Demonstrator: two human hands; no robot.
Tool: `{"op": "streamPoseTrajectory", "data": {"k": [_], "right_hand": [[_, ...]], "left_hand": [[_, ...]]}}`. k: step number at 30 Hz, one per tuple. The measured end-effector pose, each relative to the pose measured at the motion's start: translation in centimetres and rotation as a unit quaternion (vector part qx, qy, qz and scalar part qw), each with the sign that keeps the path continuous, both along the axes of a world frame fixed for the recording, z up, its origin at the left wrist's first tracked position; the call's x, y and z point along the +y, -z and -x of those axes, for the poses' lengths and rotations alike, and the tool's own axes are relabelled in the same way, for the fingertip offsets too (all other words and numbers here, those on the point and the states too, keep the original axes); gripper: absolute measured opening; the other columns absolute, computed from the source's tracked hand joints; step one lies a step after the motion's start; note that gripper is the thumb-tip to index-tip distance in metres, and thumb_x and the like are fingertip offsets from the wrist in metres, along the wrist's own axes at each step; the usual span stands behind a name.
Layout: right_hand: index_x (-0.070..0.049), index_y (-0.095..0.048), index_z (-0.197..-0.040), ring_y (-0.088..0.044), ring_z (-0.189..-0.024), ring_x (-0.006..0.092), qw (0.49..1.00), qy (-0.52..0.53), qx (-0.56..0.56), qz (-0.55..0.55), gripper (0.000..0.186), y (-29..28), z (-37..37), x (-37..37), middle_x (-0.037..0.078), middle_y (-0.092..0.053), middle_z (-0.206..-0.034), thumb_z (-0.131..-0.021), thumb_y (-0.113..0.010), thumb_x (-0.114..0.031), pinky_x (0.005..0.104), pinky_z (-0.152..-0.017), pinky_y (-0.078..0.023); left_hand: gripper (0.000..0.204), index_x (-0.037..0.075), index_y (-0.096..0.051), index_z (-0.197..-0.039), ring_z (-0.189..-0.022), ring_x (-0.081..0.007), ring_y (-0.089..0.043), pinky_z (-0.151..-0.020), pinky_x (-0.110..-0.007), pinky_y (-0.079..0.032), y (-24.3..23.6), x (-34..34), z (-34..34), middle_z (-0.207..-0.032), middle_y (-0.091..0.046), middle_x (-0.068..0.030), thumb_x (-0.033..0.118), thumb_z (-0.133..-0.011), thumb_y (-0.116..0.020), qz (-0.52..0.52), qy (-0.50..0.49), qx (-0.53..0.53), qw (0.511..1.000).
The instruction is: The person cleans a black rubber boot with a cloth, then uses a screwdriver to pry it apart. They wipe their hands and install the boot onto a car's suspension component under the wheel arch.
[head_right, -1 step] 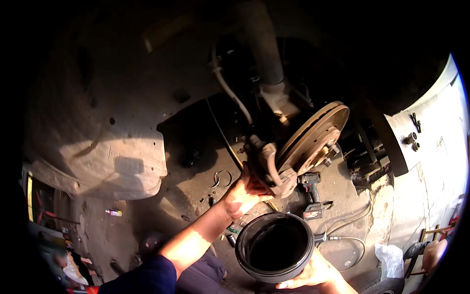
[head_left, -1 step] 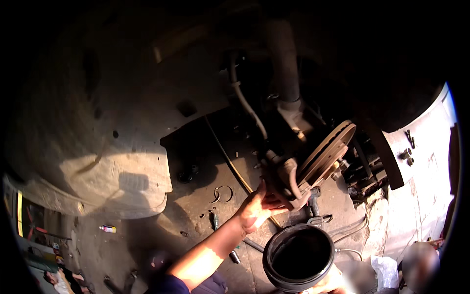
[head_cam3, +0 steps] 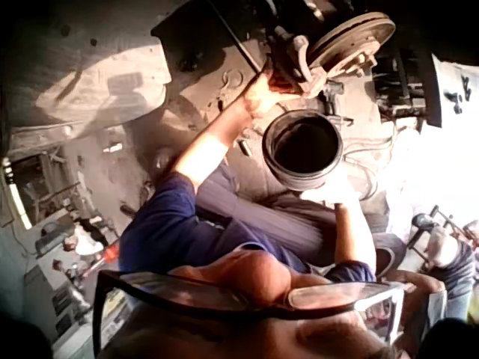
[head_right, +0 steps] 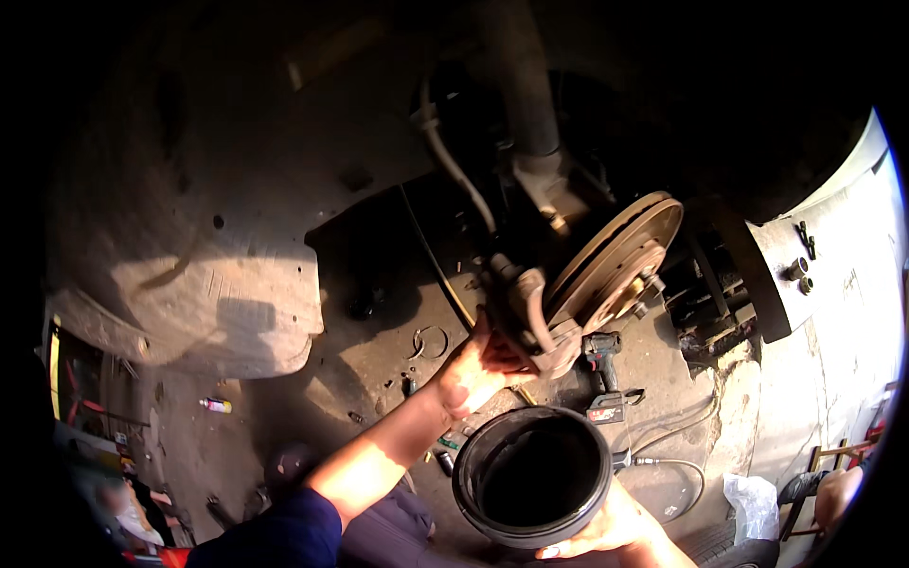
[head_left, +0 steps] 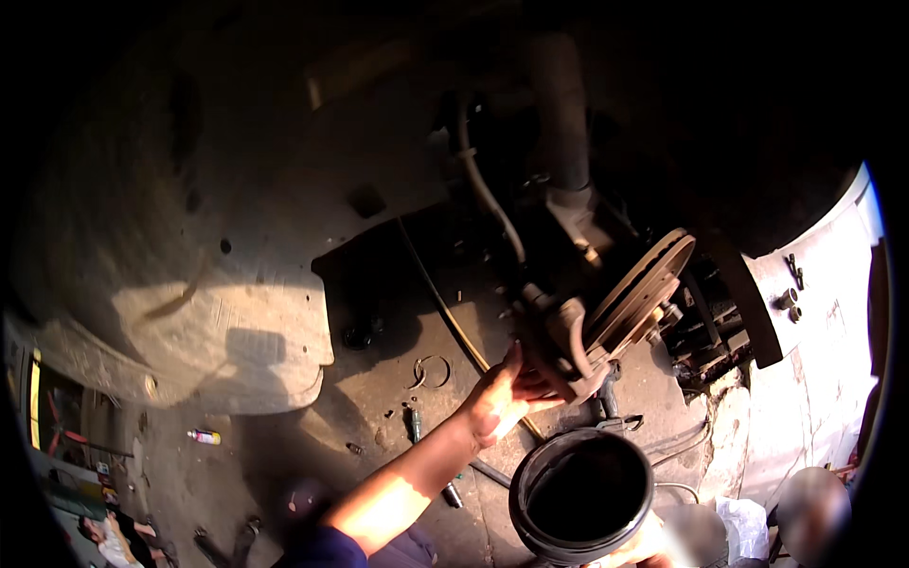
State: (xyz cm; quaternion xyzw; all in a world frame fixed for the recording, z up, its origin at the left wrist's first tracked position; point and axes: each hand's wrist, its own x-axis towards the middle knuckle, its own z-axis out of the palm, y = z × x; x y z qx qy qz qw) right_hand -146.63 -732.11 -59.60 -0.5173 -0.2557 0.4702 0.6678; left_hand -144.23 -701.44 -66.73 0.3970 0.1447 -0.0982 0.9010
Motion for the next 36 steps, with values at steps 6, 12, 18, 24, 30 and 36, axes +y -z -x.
{"op": "streamPoseTrajectory", "data": {"k": [6,12,18,24,30,36], "right_hand": [[0.006,-0.051,-0.152,-0.061,-0.133,0.0264,0.999,0.012,0.048,0.009,0.105,0.3,1.3,1.8,0.015,-0.068,-0.141,-0.068,-0.107,-0.025,0.0443,-0.117,-0.047],[0.006,-0.051,-0.153,-0.061,-0.133,0.0267,0.996,0.029,0.083,0.002,0.106,0.1,1.8,2.7,0.016,-0.068,-0.141,-0.068,-0.106,-0.024,0.0441,-0.118,-0.046],[0.007,-0.052,-0.153,-0.061,-0.133,0.0268,0.998,0.023,0.065,-0.003,0.103,-0.5,1.9,4.9,0.016,-0.068,-0.142,-0.07,-0.106,-0.022,0.0434,-0.118,-0.046],[0.006,-0.053,-0.15,-0.062,-0.132,0.0255,0.999,0.045,0.03,-0.005,0.096,-0.8,2.5,6.4,0.015,-0.069,-0.14,-0.074,-0.103,-0.024,0.0426,-0.116,-0.048],[0.005,-0.049,-0.154,-0.059,-0.135,0.026,0.999,0.045,0.026,0.007,0.105,-0.7,3.2,8.1,0.014,-0.066,-0.144,-0.071,-0.104,-0.029,0.0426,-0.118,-0.045],[0.005,-0.043,-0.158,-0.055,-0.139,0.0265,0.998,0.053,0.04,0.021,0.108,-1.4,3.7,8.6,0.014,-0.062,-0.15,-0.073,-0.103,-0.026,0.0434,-0.122,-0.04]], "left_hand": [[0.098,-0.001,-0.046,-0.158,-0.147,-0.037,-0.054,-0.126,-0.057,-0.042,0.4,0.9,-0.1,-0.156,-0.055,-0.0241,0.078,-0.101,-0.05,0.034,0.055,-0.042,0.997],[0.101,-0.004,-0.057,-0.149,-0.133,-0.0372,-0.068,-0.114,-0.053,-0.055,4.9,6.3,-1.9,-0.142,-0.068,-0.0247,0.083,-0.103,-0.037,0.044,0.132,-0.002,0.99],[0.055,0.013,-0.07,-0.128,-0.093,-0.0201,-0.073,-0.086,-0.04,-0.057,2.1,6.6,-5.1,-0.107,-0.079,-0.0075,0.059,-0.112,-0.046,-0.11,-0.016,0.031,0.993],[0.044,0.013,-0.068,-0.131,-0.085,-0.0143,-0.068,-0.077,-0.038,-0.054,5.4,7.2,-7.2,-0.097,-0.077,-0.0037,0.051,-0.113,-0.054,-0.18,-0.016,-0.007,0.984],[0.046,0.012,-0.067,-0.135,-0.079,-0.0127,-0.062,-0.071,-0.033,-0.051,7.5,7.2,-7.9,-0.097,-0.07,-0.0022,0.051,-0.113,-0.056,-0.133,-0.119,-0.058,0.982],[0.05,0.017,-0.066,-0.122,-0.075,-0.0118,-0.057,-0.066,-0.03,-0.043,0.9,8.9,-5.3,-0.092,-0.062,0.0019,0.064,-0.106,-0.062,0.006,-0.014,-0.066,0.998]]}}
